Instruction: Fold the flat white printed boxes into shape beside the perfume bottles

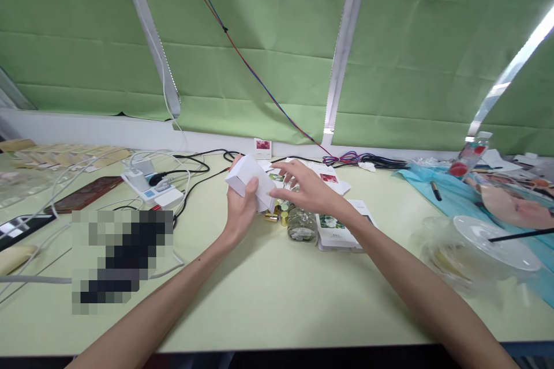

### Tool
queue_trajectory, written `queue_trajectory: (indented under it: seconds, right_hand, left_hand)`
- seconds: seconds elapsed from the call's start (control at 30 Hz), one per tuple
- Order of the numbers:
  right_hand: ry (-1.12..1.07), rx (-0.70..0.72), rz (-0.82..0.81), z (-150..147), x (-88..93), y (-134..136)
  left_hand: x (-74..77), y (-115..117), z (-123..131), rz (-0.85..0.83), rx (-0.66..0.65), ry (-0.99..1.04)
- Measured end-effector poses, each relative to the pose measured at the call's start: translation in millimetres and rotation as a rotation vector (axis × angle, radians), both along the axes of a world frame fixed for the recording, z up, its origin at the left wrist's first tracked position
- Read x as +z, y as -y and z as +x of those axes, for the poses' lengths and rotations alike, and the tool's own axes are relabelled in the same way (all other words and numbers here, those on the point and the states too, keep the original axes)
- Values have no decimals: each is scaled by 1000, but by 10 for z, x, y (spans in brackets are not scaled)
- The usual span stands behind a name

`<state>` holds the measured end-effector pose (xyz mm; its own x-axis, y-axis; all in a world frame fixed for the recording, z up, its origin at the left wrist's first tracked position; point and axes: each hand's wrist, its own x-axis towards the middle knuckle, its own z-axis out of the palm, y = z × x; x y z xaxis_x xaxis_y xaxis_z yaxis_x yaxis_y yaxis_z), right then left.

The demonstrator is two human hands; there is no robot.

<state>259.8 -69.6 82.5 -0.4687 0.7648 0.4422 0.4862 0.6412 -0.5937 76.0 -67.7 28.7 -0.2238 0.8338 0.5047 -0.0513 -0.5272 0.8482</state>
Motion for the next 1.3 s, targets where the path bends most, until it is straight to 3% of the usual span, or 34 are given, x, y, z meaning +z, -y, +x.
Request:
queue_trajectory:
  seconds: [0.23,0.43,0.87,1.3]
  right_hand:
    - [197,96,-50,-14,-88,66]
    - [312,10,48,-130,-156,162]
    - [406,-152,451,-353,-249,246]
    - [408,-145,675,-305,-264,169]
  left_hand:
    - [-21,-57,32,-122,-95,241]
    - [61,-20,83,-252,-136,376]
    - [118,61,111,-370,-296,399]
    - [124,101,179,-359,-471,420]
